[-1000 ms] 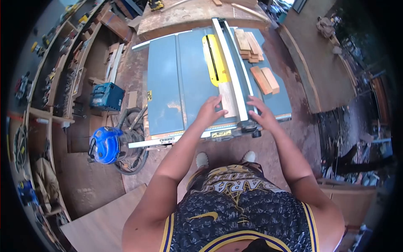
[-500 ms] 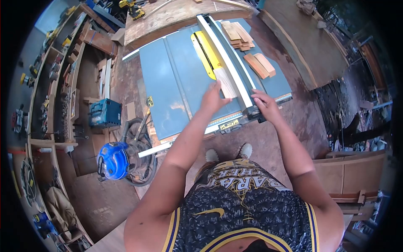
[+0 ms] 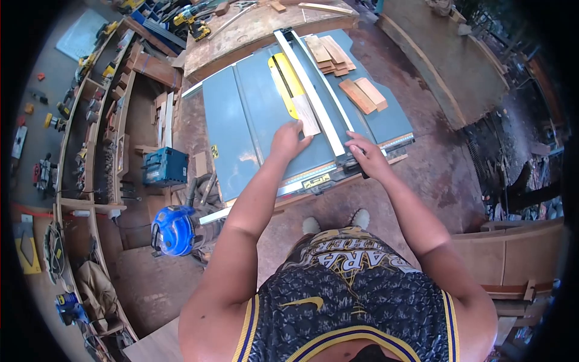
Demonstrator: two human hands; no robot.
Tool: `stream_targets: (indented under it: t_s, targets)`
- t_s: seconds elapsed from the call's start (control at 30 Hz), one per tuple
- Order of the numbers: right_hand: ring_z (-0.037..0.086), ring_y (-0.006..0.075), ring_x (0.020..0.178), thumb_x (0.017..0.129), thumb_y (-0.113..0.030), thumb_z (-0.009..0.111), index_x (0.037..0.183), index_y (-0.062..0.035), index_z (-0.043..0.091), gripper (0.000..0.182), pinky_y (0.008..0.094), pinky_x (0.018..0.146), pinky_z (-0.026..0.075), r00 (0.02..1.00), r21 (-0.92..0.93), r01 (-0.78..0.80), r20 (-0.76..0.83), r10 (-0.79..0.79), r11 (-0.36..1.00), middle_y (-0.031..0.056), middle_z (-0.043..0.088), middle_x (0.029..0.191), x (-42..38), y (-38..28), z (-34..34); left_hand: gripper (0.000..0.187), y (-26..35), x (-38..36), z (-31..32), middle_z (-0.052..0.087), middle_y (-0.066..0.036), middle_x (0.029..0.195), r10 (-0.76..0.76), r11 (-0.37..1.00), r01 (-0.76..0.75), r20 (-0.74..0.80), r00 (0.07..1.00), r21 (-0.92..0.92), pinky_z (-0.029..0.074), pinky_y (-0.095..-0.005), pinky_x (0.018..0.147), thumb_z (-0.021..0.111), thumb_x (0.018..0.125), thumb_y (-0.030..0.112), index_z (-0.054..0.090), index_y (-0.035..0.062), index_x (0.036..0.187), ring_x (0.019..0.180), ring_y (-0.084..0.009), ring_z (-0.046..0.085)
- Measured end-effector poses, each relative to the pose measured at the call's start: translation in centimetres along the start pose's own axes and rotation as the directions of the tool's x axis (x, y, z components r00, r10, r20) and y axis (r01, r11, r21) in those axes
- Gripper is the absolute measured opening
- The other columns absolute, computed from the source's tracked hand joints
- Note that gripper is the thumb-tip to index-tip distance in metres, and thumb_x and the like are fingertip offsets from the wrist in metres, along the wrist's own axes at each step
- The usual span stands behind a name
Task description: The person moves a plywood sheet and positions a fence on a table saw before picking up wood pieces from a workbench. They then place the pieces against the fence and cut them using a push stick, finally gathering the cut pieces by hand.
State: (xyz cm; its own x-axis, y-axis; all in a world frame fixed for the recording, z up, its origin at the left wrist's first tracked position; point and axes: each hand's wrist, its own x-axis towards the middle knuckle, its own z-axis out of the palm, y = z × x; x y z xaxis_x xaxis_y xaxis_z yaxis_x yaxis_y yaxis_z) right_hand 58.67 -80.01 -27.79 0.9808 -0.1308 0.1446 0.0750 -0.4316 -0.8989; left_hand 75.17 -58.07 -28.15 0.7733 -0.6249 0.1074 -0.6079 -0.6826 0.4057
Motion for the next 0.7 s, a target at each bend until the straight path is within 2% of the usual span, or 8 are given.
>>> stream_targets:
  t_s: [0.13, 0.27, 0.33, 0.4, 0.47, 0.5, 0.57, 0.7]
  targets:
    - [0.048, 0.0301, 0.129, 0.095, -0.018, 0.056, 0.110, -0.0034, 0.064, 0.022, 0.0365, 0.106, 0.037, 0.997, 0.028, 0.043, 0.056, -0.044, 0.999, 0.0149, 0.052, 0.138, 0.1, 0.3, -0.8, 0.030, 0.4, -1.3, 0.8, 0.066, -0.017, 0.086, 0.039, 0.997, -0.030, -0.140, 0.989, 0.070, 0.049, -0.0456, 0.071, 0.064, 0.085, 0.033, 0.069, 0.0039, 0.089, 0.080, -0.0345, 0.062]
    - [0.048, 0.0299, 0.129, 0.094, -0.018, 0.058, 0.111, -0.0035, 0.063, 0.023, 0.0370, 0.105, 0.038, 0.989, 0.060, 0.065, 0.127, -0.072, 0.996, 0.0147, 0.051, 0.139, 0.2, 1.1, -1.8, 0.033, 1.8, -4.0, 2.0, 0.063, -0.016, 0.073, -0.076, 0.997, 0.069, -0.220, 0.973, -0.040, 0.047, -0.0486, 0.066, 0.060, 0.088, 0.030, 0.064, 0.0028, 0.071, 0.071, -0.0381, 0.060]
    - [0.048, 0.0296, 0.129, 0.094, -0.018, 0.059, 0.111, -0.0038, 0.063, 0.023, 0.0372, 0.105, 0.038, 0.985, 0.078, 0.070, 0.154, -0.082, 0.994, 0.0143, 0.051, 0.139, 0.2, 1.3, -2.2, 0.037, 3.2, -5.1, 1.1, 0.061, -0.017, 0.070, -0.388, 0.919, 0.351, -0.252, 0.887, -0.179, 0.046, -0.0488, 0.064, 0.059, 0.089, 0.031, 0.062, 0.0021, 0.065, 0.067, -0.0391, 0.059]
    - [0.048, 0.0293, 0.128, 0.093, -0.019, 0.060, 0.112, -0.0040, 0.063, 0.024, 0.0373, 0.105, 0.038, 0.979, 0.093, 0.078, 0.182, -0.094, 0.993, 0.0139, 0.051, 0.139, 0.4, 1.2, -2.5, 0.034, 1.6, -4.7, 0.6, 0.065, -0.019, 0.084, -0.481, 0.873, 0.435, -0.242, 0.843, -0.221, 0.048, -0.0422, 0.066, 0.060, 0.090, 0.034, 0.065, 0.0017, 0.078, 0.071, -0.0339, 0.059]
    - [0.048, 0.0288, 0.129, 0.093, -0.018, 0.060, 0.111, -0.0044, 0.063, 0.023, 0.0375, 0.105, 0.039, 0.979, 0.072, 0.061, 0.189, -0.074, 0.995, 0.0129, 0.052, 0.138, 0.5, 1.0, -2.7, 0.035, -0.8, -2.6, 0.9, 0.064, -0.020, 0.109, -0.400, 0.916, 0.348, -0.529, 0.749, -0.200, 0.049, -0.0425, 0.080, 0.064, 0.088, 0.033, 0.066, 0.0019, 0.104, 0.089, -0.0337, 0.062]
    - [0.048, 0.0288, 0.129, 0.093, -0.018, 0.060, 0.111, -0.0044, 0.063, 0.023, 0.0375, 0.105, 0.039, 0.977, 0.075, 0.066, 0.199, -0.080, 0.995, 0.0129, 0.052, 0.138, 0.8, 0.9, -2.7, 0.035, -2.2, -1.5, 1.2, 0.064, -0.020, 0.109, -0.406, 0.913, 0.356, -0.534, 0.742, -0.200, 0.049, -0.0425, 0.080, 0.064, 0.088, 0.033, 0.066, 0.0019, 0.104, 0.089, -0.0337, 0.062]
    - [0.043, 0.0281, 0.134, 0.093, -0.015, 0.059, 0.114, -0.0050, 0.062, 0.023, 0.0381, 0.108, 0.035, 0.972, 0.076, 0.034, 0.231, -0.050, 0.997, 0.0131, 0.049, 0.141, 0.8, 0.8, -2.8, 0.047, -4.5, -0.2, 1.7, 0.061, -0.018, 0.121, -0.117, 0.980, 0.176, -0.445, 0.888, 0.094, 0.042, -0.0437, 0.097, 0.070, 0.083, 0.029, 0.060, 0.0031, 0.122, 0.113, -0.0348, 0.054]
    - [0.042, 0.0284, 0.134, 0.094, -0.015, 0.057, 0.113, -0.0049, 0.063, 0.022, 0.0381, 0.109, 0.034, 0.975, 0.048, 0.038, 0.219, -0.048, 0.998, 0.0136, 0.049, 0.141, 0.5, 0.6, -2.6, 0.055, -2.8, -2.0, 2.4, 0.062, -0.017, 0.120, -0.017, 0.996, -0.005, -0.252, 0.968, -0.089, 0.039, -0.0438, 0.101, 0.074, 0.079, 0.032, 0.060, 0.0043, 0.125, 0.116, -0.0332, 0.054]
